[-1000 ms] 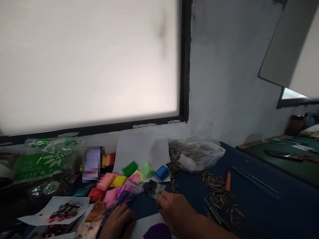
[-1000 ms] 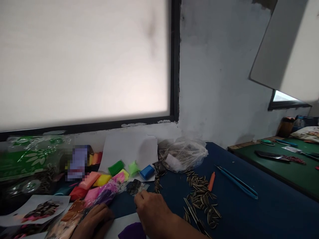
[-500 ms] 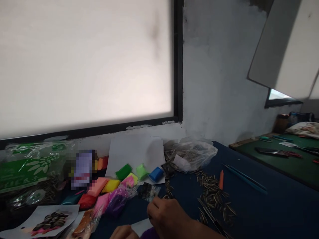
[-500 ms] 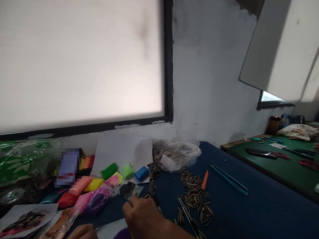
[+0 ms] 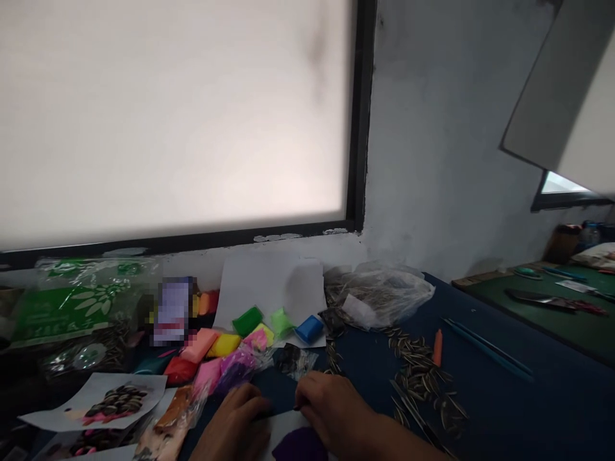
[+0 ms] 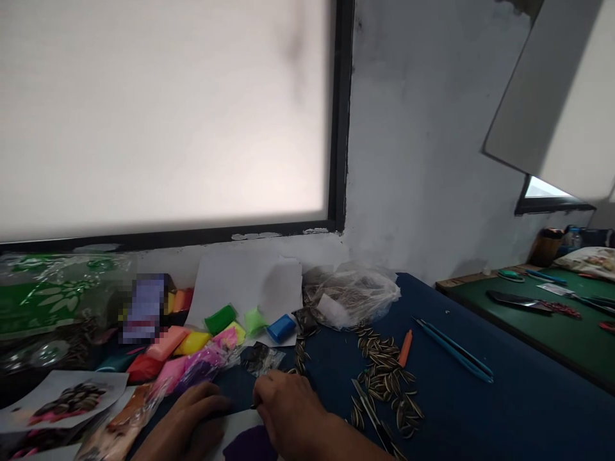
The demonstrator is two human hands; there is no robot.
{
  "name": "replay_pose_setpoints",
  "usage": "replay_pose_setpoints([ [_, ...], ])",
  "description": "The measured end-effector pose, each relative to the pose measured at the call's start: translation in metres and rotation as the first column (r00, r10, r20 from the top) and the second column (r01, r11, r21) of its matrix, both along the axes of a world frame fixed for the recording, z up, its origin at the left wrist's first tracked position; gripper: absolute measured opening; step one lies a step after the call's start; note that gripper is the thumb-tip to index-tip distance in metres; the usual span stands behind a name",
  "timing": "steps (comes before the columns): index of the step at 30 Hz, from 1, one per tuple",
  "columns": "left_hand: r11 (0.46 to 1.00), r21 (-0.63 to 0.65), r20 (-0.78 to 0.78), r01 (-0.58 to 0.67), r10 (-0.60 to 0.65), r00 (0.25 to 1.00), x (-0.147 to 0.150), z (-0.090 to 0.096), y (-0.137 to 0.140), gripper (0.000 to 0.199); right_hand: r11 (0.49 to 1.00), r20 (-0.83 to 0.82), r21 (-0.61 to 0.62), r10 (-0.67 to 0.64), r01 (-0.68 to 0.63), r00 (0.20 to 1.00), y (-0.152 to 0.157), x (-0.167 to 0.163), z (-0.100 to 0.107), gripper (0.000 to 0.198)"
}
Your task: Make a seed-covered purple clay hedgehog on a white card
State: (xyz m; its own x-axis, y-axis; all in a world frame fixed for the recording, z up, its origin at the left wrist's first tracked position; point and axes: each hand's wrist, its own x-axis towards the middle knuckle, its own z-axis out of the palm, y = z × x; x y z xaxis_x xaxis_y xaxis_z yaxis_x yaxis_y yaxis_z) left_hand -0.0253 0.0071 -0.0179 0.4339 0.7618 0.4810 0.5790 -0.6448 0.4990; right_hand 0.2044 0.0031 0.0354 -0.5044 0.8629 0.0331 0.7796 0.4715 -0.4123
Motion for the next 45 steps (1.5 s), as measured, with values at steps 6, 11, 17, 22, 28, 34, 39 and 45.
replay_pose_setpoints([
  [6,0.99,-0.13,-0.11,-0.051,0.036,0.993,0.011,0.013,0.005,0.018,0.999,-0.074,0.002,-0.031,0.032,0.997,0.004,0.004,0.0,0.018],
  [11,0.991,-0.127,-0.078,-0.052,0.042,0.996,0.012,0.003,0.009,0.016,1.0,-0.092,0.008,-0.011,0.012,0.996,0.0,0.001,0.0,0.019],
  [17,0.995,-0.085,-0.044,-0.058,0.054,0.998,0.013,-0.001,0.003,0.018,1.0,-0.08,-0.012,0.004,-0.005,0.997,-0.002,0.0,-0.007,0.02],
  [22,0.998,-0.042,-0.06,-0.055,0.053,0.997,0.013,0.0,0.0,0.022,1.0,-0.099,-0.011,-0.01,0.009,0.995,0.0,0.002,-0.01,0.02],
  [28,0.997,-0.01,-0.049,-0.07,0.07,0.996,0.011,-0.008,-0.001,0.018,0.999,-0.277,0.033,0.002,0.007,0.961,-0.001,0.0,-0.015,0.021],
  [34,0.997,0.07,0.017,-0.015,0.014,1.0,0.011,-0.004,-0.005,0.022,0.999,-0.487,-0.025,-0.044,0.036,0.872,0.001,0.001,-0.016,0.019],
  [39,1.0,-0.029,0.048,0.009,-0.007,0.999,0.012,0.001,-0.004,0.028,0.993,-0.471,-0.096,-0.104,0.066,0.876,0.005,0.003,-0.015,0.017],
  [45,0.988,-0.149,0.054,0.043,-0.035,0.998,0.006,-0.001,0.0,0.024,0.998,-0.536,-0.054,-0.055,0.031,0.843,0.001,0.0,-0.017,0.017],
])
